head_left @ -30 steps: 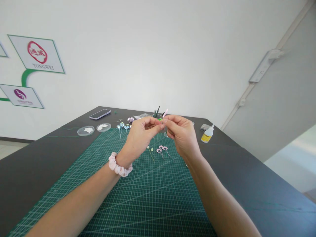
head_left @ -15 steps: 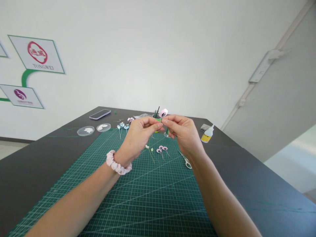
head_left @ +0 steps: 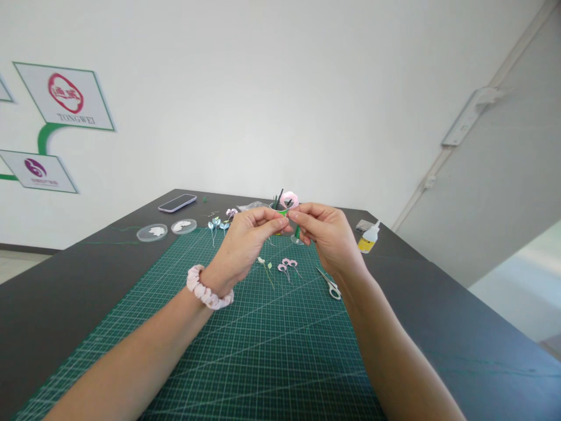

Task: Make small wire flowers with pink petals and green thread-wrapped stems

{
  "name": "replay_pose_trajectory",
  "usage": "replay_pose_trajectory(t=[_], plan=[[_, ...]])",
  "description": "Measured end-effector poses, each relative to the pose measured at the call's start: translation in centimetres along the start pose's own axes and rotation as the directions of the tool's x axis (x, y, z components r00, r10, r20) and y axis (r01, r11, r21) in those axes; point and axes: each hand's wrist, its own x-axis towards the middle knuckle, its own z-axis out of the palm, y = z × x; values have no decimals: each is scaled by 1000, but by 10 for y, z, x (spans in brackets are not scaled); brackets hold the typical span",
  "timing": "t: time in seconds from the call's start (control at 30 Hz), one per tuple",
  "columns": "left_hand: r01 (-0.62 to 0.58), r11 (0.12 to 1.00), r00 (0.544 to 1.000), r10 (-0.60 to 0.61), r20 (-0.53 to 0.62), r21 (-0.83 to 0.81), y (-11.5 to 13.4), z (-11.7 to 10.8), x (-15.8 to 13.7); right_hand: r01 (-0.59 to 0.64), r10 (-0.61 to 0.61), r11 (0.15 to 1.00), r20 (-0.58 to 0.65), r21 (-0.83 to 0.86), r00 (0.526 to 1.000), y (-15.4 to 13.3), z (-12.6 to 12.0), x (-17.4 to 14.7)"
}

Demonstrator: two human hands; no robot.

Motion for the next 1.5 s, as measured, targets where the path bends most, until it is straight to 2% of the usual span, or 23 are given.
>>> replay_pose_trajectory(t=[0.63,1.5], plan=[[7,1000,1000,-8,28,12,1,1,-1,-1,1,1000,4,-16,1000,0,-1,-1],[5,998,999,-2,47,-57,-3,0,0,5,-5,1000,3,-20,1000,-1,-1,-1]])
